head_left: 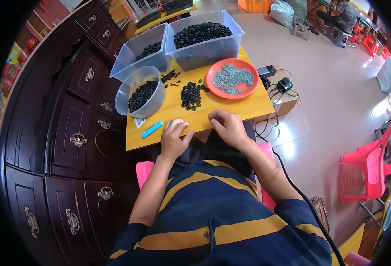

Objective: The person inserts small metal pins into black plastic clips by hand at a workbench.

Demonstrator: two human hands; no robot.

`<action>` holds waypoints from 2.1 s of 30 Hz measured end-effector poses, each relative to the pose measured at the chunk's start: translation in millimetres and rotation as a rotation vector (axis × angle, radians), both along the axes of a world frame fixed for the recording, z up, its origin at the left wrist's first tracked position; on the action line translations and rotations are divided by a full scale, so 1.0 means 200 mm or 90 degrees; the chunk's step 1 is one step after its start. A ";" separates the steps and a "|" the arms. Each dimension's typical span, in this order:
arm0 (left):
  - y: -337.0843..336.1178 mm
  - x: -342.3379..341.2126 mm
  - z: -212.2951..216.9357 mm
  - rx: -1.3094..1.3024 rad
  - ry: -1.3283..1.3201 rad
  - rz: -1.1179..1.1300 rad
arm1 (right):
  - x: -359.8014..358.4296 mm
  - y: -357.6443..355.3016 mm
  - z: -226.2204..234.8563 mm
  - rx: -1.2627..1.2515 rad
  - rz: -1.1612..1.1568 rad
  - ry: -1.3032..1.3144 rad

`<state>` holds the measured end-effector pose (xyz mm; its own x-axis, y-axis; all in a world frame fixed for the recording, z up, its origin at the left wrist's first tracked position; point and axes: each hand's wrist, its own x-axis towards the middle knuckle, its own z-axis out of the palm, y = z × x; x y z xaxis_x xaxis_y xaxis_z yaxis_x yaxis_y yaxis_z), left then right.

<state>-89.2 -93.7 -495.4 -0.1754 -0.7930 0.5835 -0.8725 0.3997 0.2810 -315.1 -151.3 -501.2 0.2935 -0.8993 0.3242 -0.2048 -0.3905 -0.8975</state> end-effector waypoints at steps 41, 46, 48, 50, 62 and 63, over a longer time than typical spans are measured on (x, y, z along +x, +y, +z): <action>-0.79 -0.35 0.22 0.218 -0.122 -0.181 | 0.01 -0.02 0.03 0.570 0.100 -0.485; -0.89 -0.36 0.25 0.247 -0.247 -0.219 | 0.01 -0.03 0.01 0.554 0.130 -0.432; -0.88 -0.38 0.28 0.289 -0.268 -0.225 | 0.00 -0.03 0.01 0.558 0.112 -0.450; -0.88 -0.38 0.29 0.268 -0.283 -0.221 | -0.01 -0.03 0.02 0.559 0.120 -0.453; -0.86 -0.32 0.27 0.241 -0.200 -0.283 | 0.00 -0.03 0.01 0.557 0.116 -0.460; -0.85 -0.31 0.27 0.241 -0.199 -0.283 | 0.00 -0.03 0.01 0.552 0.118 -0.458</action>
